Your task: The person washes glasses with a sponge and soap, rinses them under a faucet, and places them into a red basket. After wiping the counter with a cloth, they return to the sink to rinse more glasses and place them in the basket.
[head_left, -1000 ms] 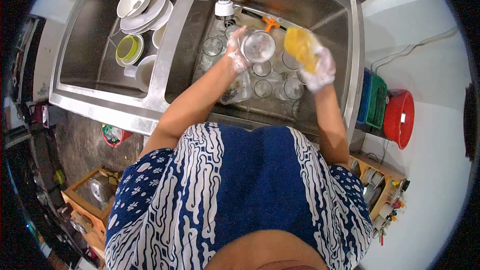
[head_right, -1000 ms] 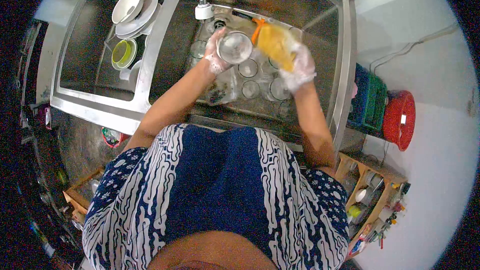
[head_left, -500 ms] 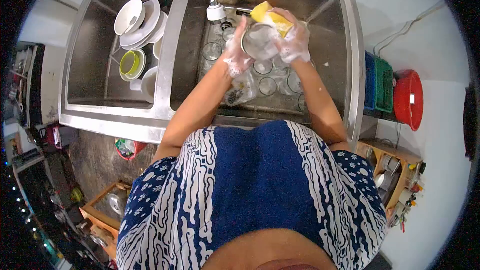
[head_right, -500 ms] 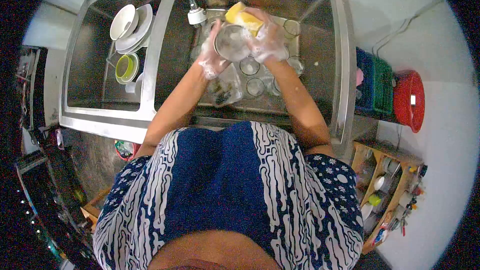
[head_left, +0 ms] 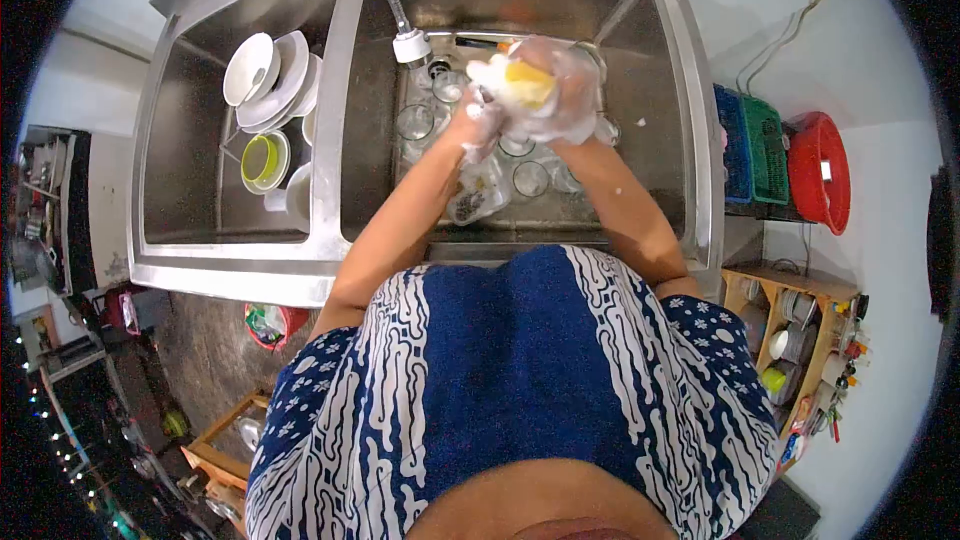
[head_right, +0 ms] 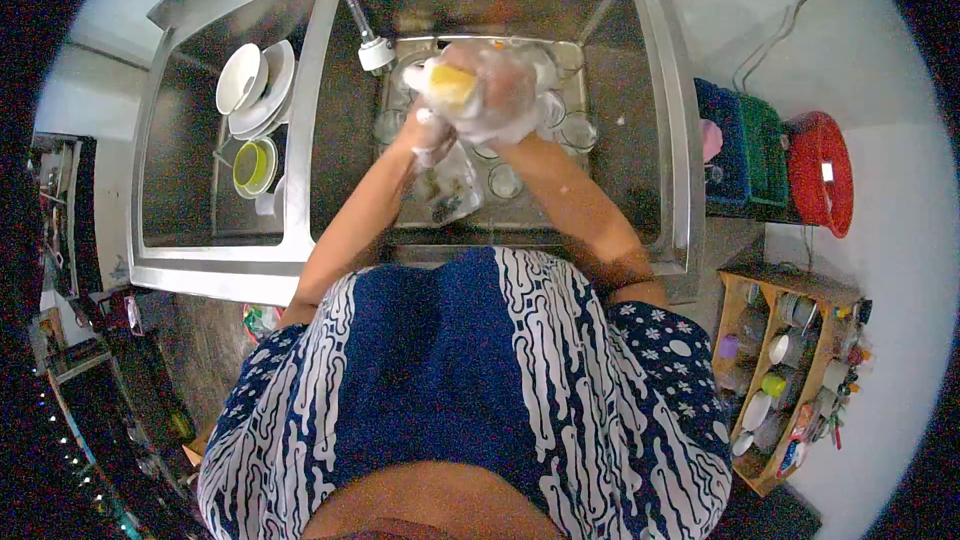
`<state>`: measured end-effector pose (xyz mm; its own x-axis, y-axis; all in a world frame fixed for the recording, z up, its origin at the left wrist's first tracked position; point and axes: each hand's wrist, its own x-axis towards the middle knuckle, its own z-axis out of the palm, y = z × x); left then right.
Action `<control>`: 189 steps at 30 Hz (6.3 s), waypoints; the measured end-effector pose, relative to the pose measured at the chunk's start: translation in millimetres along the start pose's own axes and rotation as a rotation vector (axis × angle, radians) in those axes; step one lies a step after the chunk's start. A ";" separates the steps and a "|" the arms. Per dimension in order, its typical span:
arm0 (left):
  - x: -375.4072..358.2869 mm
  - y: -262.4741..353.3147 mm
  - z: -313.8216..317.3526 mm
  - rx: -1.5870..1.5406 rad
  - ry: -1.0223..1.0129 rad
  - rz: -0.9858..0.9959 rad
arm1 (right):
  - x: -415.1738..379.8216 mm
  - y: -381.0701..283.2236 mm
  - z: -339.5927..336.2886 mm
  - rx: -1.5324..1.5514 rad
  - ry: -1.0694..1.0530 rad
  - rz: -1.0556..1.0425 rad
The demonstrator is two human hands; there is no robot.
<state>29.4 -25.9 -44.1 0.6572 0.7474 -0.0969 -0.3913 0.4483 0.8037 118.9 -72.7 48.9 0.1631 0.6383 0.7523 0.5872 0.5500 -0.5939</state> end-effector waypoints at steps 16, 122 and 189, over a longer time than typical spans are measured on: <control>7.1 -1.5 -18.2 0.625 0.139 0.538 | -17.5 9.9 14.2 -0.512 -0.106 -0.094; 10.4 8.1 -30.3 -0.553 0.446 -0.177 | -92.7 75.0 36.9 0.669 -0.411 0.943; 7.5 -4.3 -20.3 -0.444 0.552 -0.214 | -35.1 262.4 -136.0 0.257 -0.016 1.660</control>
<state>22.9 -12.3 -60.2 0.3748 0.7067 -0.6001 -0.5916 0.6806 0.4322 375.0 -24.0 -94.5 0.4221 0.5816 -0.6954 -0.3366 -0.6117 -0.7159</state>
